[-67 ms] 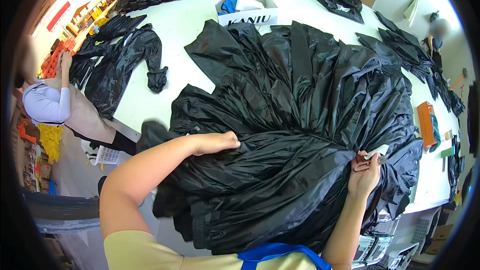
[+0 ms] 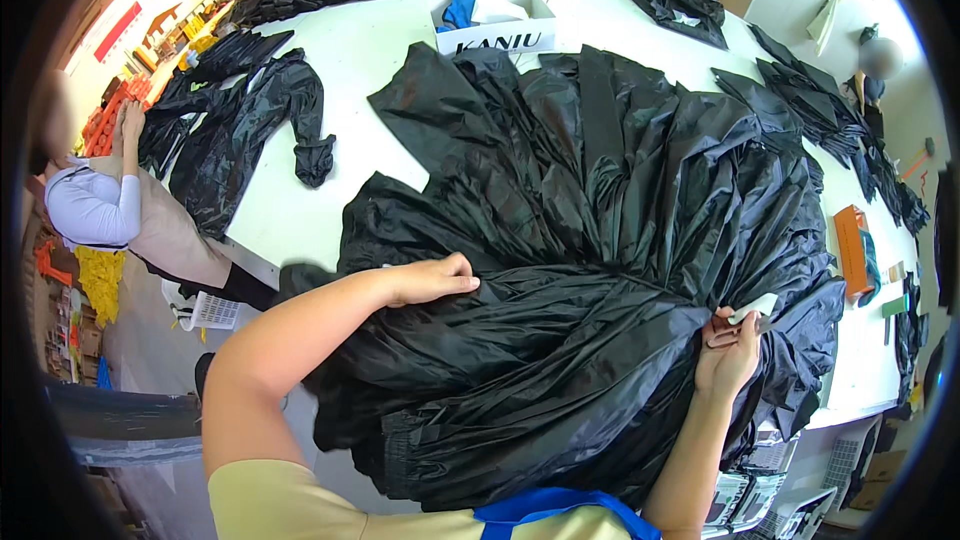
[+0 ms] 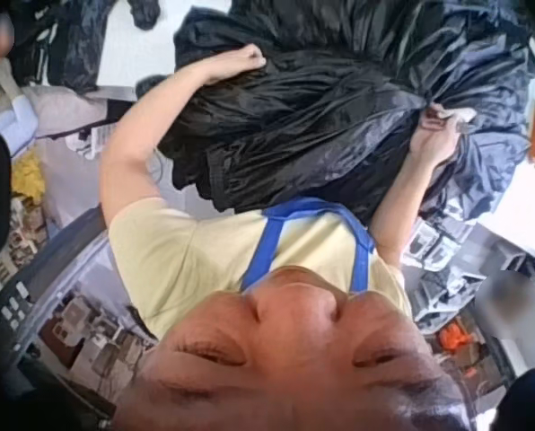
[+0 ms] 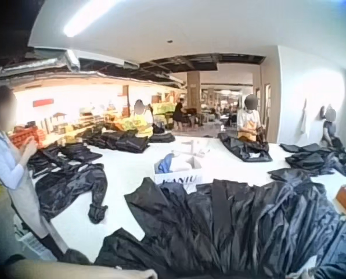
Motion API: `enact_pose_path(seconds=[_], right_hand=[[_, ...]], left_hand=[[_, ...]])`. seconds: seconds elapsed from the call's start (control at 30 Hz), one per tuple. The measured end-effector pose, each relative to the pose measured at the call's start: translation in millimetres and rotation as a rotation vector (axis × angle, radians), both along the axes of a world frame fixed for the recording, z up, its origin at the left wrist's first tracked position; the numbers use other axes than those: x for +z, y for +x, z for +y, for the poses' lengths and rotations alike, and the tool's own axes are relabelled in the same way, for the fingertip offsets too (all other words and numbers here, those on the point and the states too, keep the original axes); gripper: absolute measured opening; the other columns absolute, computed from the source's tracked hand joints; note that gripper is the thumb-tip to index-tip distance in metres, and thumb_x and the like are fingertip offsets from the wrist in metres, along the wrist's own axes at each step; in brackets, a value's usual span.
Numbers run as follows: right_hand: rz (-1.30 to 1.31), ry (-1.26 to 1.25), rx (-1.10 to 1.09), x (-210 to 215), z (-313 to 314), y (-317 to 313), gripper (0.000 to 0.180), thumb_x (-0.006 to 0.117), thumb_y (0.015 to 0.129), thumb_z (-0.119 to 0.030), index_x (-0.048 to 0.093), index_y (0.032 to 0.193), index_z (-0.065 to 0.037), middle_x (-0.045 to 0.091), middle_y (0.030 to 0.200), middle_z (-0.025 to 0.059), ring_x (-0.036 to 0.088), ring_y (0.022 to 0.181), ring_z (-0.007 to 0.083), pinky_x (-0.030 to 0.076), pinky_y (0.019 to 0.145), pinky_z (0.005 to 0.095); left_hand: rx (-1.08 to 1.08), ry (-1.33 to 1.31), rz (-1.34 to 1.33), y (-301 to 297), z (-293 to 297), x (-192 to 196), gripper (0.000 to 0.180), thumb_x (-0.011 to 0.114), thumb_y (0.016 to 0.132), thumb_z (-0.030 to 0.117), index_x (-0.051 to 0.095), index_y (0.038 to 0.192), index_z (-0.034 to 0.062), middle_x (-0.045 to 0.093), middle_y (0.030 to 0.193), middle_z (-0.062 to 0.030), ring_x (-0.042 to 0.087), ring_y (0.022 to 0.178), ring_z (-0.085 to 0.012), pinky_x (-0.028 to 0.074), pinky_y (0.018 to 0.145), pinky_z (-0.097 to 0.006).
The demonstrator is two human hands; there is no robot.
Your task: The person uses small scissors to cut tags and threads from the waistbands of black pants. The person repeatedly picks up pants from a pile, trims the tags, and places the finished items into a white basket.
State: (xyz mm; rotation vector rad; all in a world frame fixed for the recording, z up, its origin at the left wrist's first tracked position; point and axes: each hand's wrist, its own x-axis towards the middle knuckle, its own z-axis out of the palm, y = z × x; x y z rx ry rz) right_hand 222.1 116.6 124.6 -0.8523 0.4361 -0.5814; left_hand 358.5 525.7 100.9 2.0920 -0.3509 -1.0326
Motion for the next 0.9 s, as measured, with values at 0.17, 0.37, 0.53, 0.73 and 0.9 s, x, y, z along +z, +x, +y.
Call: enact_pose_path(seconds=[0.17, 0.37, 0.53, 0.73, 0.9], right_hand=[[0.039, -0.085, -0.074, 12, 14, 4, 0.014, 0.046, 0.097, -0.023, 0.050, 0.099, -0.010, 0.056, 0.071, 0.0046, 0.051, 0.062, 0.0126, 0.039, 0.052, 0.0255], [0.160, -0.335, -0.187, 28, 24, 13, 0.012, 0.043, 0.097, -0.019, 0.049, 0.100, -0.009, 0.049, 0.063, 0.0002, 0.039, 0.047, 0.0063, 0.029, 0.042, 0.0188], [0.171, -0.375, -0.077, 68, 41, -1, 0.002, 0.044, 0.094, -0.008, 0.045, 0.094, -0.007, 0.043, 0.064, -0.0018, 0.038, 0.054, 0.0064, 0.029, 0.049, 0.0201], [0.103, -0.467, 0.143, 117, 74, -24, 0.004, 0.046, 0.092, -0.004, 0.045, 0.096, -0.006, 0.041, 0.067, -0.0018, 0.038, 0.054, 0.0058, 0.031, 0.050, 0.0199], [0.058, -0.542, 0.254, 170, 90, -44, 0.002, 0.047, 0.093, -0.005, 0.047, 0.094, -0.005, 0.043, 0.067, -0.0018, 0.039, 0.056, 0.0059, 0.032, 0.051, 0.0200]], left_hand=[[-0.187, 0.431, -0.883, 62, -8, -72, 0.082, 0.064, 0.078, 0.046, 0.025, 0.144, 0.0163, 0.032, 0.142, -0.0187, 0.039, 0.124, -0.0414, 0.032, 0.102, -0.049], [-0.268, 0.415, -0.073, 1, -6, -58, 0.067, 0.041, 0.089, 0.052, 0.041, 0.123, -0.0058, 0.056, 0.112, -0.0319, 0.054, 0.105, -0.0436, 0.043, 0.088, -0.045], [-0.715, -0.226, 0.047, -94, 8, -86, 0.055, 0.048, 0.090, 0.040, 0.046, 0.125, -0.0036, 0.055, 0.119, -0.0275, 0.052, 0.111, -0.0402, 0.041, 0.093, -0.040], [-0.428, -0.120, 0.168, -200, -34, -92, 0.054, 0.049, 0.090, 0.038, 0.046, 0.125, -0.0033, 0.054, 0.120, -0.0267, 0.051, 0.111, -0.0394, 0.041, 0.094, -0.040], [-0.334, -0.124, 0.067, -234, -62, -93, 0.053, 0.049, 0.090, 0.036, 0.046, 0.125, -0.0032, 0.054, 0.121, -0.0261, 0.051, 0.112, -0.0387, 0.040, 0.094, -0.040]])
